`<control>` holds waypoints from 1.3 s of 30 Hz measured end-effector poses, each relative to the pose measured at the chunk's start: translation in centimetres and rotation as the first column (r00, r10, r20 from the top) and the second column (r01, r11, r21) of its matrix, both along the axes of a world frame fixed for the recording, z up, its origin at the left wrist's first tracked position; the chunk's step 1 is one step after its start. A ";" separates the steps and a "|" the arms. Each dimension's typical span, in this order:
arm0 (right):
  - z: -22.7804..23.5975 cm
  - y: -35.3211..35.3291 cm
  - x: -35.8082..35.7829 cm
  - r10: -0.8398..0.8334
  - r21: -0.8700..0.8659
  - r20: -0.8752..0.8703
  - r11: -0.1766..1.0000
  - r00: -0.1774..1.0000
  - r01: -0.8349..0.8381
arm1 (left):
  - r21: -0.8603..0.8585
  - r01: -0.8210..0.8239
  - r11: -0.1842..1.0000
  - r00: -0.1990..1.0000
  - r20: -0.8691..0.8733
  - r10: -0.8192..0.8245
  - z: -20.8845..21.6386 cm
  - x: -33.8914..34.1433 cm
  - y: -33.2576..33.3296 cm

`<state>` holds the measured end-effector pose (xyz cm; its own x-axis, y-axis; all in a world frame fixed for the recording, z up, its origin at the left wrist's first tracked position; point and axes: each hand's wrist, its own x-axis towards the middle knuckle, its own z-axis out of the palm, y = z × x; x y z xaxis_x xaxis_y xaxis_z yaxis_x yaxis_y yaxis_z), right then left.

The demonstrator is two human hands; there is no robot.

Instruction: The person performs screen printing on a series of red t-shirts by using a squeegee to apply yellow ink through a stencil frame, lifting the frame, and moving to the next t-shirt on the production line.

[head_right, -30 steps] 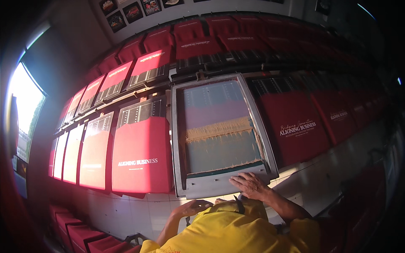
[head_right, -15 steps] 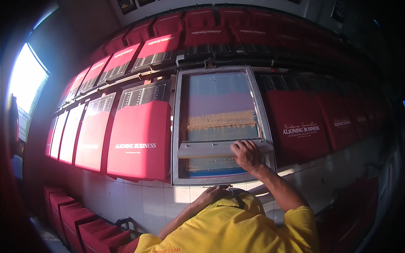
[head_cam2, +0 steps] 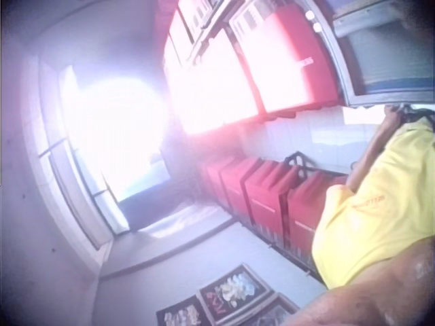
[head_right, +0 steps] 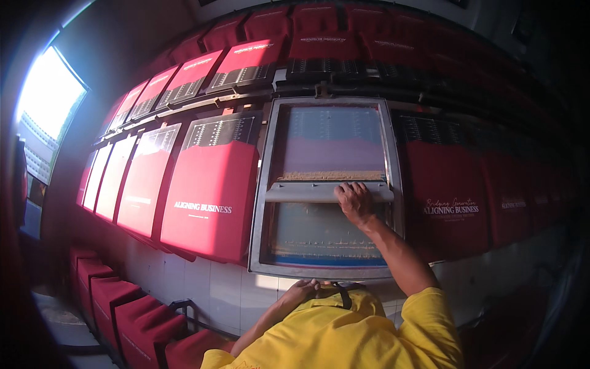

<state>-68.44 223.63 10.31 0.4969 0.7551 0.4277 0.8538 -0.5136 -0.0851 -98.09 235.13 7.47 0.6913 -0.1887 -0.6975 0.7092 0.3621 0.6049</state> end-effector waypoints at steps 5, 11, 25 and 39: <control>1.3 -0.7 -1.5 0.039 -0.028 -0.072 0.999 0.997 -0.041 | -0.054 -0.118 0.992 0.993 -0.031 0.116 0.7 0.1 -0.5; 1.4 -0.2 0.8 0.002 0.060 0.008 0.998 1.000 -0.002 | -0.126 -0.197 0.972 0.980 -0.042 0.193 -0.3 -0.4 -1.0; 6.0 2.7 8.8 -0.226 -0.337 -0.600 0.941 0.767 0.014 | -0.189 -0.161 0.969 0.987 -0.032 0.158 -1.5 -0.4 -0.4; 3.1 -5.1 -14.0 0.010 -0.109 -0.199 0.994 0.980 -0.032 | -0.225 -0.067 0.972 0.994 0.065 0.084 -1.0 -0.7 0.6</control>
